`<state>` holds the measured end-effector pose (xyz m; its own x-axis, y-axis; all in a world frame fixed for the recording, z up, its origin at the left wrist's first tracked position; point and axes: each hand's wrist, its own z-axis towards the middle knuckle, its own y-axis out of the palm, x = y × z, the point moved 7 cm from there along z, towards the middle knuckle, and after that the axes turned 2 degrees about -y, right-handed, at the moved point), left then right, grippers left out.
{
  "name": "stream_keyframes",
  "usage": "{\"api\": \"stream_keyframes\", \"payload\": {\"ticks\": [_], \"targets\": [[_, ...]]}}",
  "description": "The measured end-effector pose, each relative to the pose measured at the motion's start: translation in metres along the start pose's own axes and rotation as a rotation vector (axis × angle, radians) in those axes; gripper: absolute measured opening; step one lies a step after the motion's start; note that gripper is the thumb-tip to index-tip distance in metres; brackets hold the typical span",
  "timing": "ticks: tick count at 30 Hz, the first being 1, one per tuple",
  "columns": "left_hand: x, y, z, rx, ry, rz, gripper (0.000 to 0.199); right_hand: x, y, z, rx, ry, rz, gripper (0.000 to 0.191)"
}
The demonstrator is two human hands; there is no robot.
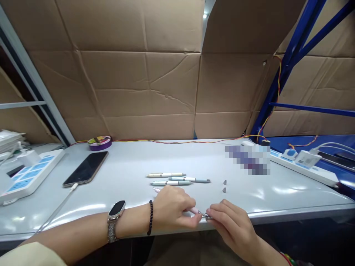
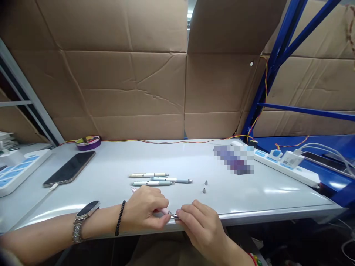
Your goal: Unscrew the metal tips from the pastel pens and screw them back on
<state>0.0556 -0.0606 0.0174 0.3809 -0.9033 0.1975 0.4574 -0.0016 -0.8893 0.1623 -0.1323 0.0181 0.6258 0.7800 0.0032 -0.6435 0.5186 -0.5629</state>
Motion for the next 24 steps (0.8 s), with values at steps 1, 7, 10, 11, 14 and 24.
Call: {"api": "stream_keyframes", "payload": {"ticks": [1, 7, 10, 11, 14, 24], "targets": [[-0.002, -0.002, 0.000, 0.022, -0.003, -0.033, 0.036, 0.002, -0.003, 0.000, 0.010, 0.000, -0.003, 0.014], [-0.017, -0.027, 0.003, 0.177, 0.005, -0.390, 0.042, 0.052, -0.032, -0.006, -0.130, 0.306, -0.265, 0.023], [-0.022, -0.039, 0.002, 0.258, -0.022, -0.506, 0.047, 0.088, -0.039, -0.020, -0.367, 0.577, -0.474, 0.041], [-0.022, -0.041, 0.002, 0.272, -0.032, -0.512, 0.048, 0.097, -0.038, -0.026, -0.454, 0.639, -0.508, 0.042], [-0.018, -0.037, 0.003, 0.201, -0.036, -0.409, 0.048, 0.111, -0.027, -0.040, -0.654, 0.755, -0.526, 0.041], [-0.026, 0.003, 0.006, -0.103, -0.074, 0.102, 0.014, 0.109, -0.033, -0.031, -0.525, 0.740, -0.640, 0.040]]}}
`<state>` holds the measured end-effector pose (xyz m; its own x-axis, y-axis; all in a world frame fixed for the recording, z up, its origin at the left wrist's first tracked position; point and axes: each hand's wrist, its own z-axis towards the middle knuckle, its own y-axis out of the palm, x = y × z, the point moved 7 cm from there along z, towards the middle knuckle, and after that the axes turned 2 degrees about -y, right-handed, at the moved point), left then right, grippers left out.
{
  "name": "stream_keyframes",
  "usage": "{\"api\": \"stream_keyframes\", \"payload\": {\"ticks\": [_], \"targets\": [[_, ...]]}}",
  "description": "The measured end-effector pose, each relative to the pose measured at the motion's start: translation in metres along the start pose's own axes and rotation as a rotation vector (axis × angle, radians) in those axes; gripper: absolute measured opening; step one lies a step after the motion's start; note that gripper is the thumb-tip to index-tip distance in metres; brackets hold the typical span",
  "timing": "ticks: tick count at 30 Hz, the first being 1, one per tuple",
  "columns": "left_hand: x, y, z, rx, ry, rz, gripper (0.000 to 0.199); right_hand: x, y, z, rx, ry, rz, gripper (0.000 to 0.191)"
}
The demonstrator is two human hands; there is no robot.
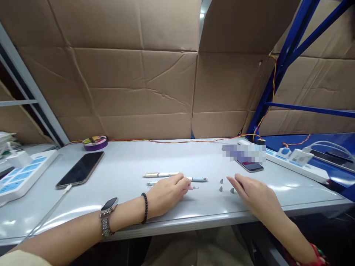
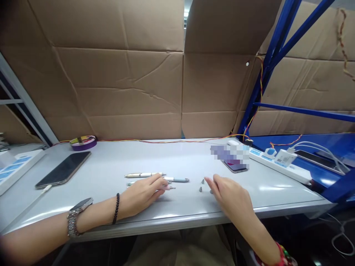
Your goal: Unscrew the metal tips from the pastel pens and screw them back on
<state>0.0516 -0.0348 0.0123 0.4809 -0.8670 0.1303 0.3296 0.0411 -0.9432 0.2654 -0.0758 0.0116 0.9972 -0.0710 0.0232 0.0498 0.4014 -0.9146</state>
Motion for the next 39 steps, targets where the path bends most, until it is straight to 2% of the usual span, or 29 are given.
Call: {"api": "stream_keyframes", "payload": {"ticks": [3, 5, 8, 11, 13, 16, 20, 23, 29, 35, 39], "targets": [[0.002, 0.006, 0.000, -0.007, 0.059, 0.170, 0.014, -0.019, -0.015, 0.004, 0.221, -0.150, 0.025, 0.033], [0.004, 0.009, -0.001, -0.001, 0.106, 0.248, 0.015, -0.039, -0.014, 0.008, 0.270, -0.308, 0.045, 0.026], [0.002, 0.009, 0.000, 0.028, 0.120, 0.325, 0.014, -0.064, -0.005, 0.018, 0.251, -0.450, 0.034, 0.018], [-0.001, 0.001, 0.001, 0.095, 0.076, 0.369, 0.018, -0.079, 0.001, 0.028, 0.215, -0.482, 0.024, 0.014], [0.004, -0.004, -0.001, 0.114, 0.122, 0.320, 0.021, -0.084, -0.001, 0.029, 0.211, -0.465, 0.050, 0.013], [0.024, -0.004, -0.007, 0.069, 0.295, 0.156, 0.023, -0.092, -0.012, 0.017, 0.229, -0.463, 0.137, 0.017], [0.045, -0.001, -0.018, 0.028, 0.397, 0.060, 0.026, -0.113, -0.023, -0.020, 0.221, -0.678, 0.291, 0.025], [0.050, -0.001, -0.022, 0.054, 0.417, 0.084, 0.027, -0.112, -0.032, -0.035, 0.326, -0.700, 0.326, 0.022], [0.045, 0.000, -0.021, 0.000, 0.387, 0.008, 0.039, -0.103, -0.040, -0.035, 0.477, -0.674, 0.323, 0.022], [0.045, 0.001, -0.020, -0.004, 0.393, 0.043, 0.045, -0.100, -0.037, -0.033, 0.474, -0.641, 0.359, 0.025], [0.048, -0.002, -0.018, 0.034, 0.416, 0.061, 0.047, -0.100, -0.038, -0.034, 0.464, -0.652, 0.365, 0.024]]}}
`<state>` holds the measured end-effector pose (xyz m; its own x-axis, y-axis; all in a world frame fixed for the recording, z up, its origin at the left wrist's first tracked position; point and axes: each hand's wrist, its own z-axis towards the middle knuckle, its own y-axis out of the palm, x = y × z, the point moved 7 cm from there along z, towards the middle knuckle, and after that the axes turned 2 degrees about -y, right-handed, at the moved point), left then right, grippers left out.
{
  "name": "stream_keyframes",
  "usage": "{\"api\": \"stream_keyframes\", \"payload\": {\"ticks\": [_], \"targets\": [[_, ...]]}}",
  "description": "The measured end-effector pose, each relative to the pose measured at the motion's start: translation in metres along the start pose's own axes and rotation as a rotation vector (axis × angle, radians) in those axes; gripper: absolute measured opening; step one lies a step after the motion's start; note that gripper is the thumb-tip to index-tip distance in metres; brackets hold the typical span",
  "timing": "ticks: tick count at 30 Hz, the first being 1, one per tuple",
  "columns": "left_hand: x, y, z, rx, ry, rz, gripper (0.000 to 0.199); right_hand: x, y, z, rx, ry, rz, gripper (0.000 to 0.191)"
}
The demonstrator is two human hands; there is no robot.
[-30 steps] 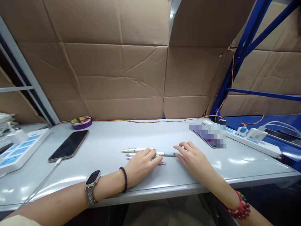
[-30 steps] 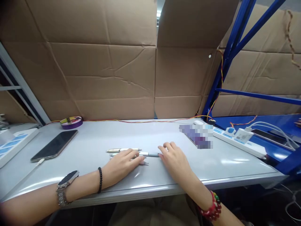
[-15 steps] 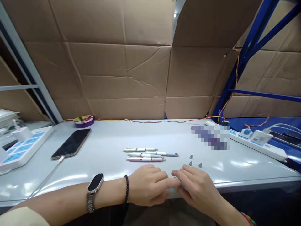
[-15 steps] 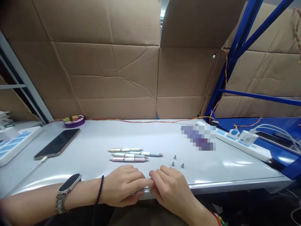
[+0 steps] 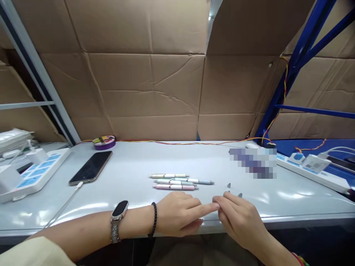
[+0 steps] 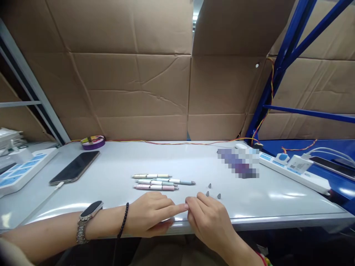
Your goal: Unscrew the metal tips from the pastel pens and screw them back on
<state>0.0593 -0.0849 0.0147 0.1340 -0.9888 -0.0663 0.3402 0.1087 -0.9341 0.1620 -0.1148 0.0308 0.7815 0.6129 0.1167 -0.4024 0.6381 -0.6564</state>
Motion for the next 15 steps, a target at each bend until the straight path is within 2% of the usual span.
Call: {"api": "stream_keyframes", "payload": {"ticks": [5, 7, 9, 11, 13, 15], "targets": [[0.003, -0.011, -0.002, 0.135, 0.052, -0.012, 0.046, 0.006, -0.007, 0.001, 0.014, 0.007, -0.048, 0.026], [0.007, -0.017, -0.006, 0.218, 0.117, -0.020, 0.045, 0.020, -0.010, 0.000, 0.010, 0.066, -0.125, 0.030], [0.013, -0.021, -0.010, 0.280, 0.183, -0.002, 0.036, 0.039, -0.012, 0.000, -0.009, 0.183, -0.225, 0.032], [0.017, -0.020, -0.011, 0.295, 0.227, 0.033, 0.021, 0.053, -0.008, 0.001, -0.059, 0.243, -0.265, 0.033], [0.021, -0.016, -0.009, 0.270, 0.263, 0.060, 0.009, 0.057, 0.002, 0.007, -0.136, 0.220, -0.248, 0.032], [0.023, -0.010, -0.007, 0.242, 0.300, 0.061, 0.008, 0.053, 0.010, 0.014, -0.195, 0.179, -0.202, 0.031]]}}
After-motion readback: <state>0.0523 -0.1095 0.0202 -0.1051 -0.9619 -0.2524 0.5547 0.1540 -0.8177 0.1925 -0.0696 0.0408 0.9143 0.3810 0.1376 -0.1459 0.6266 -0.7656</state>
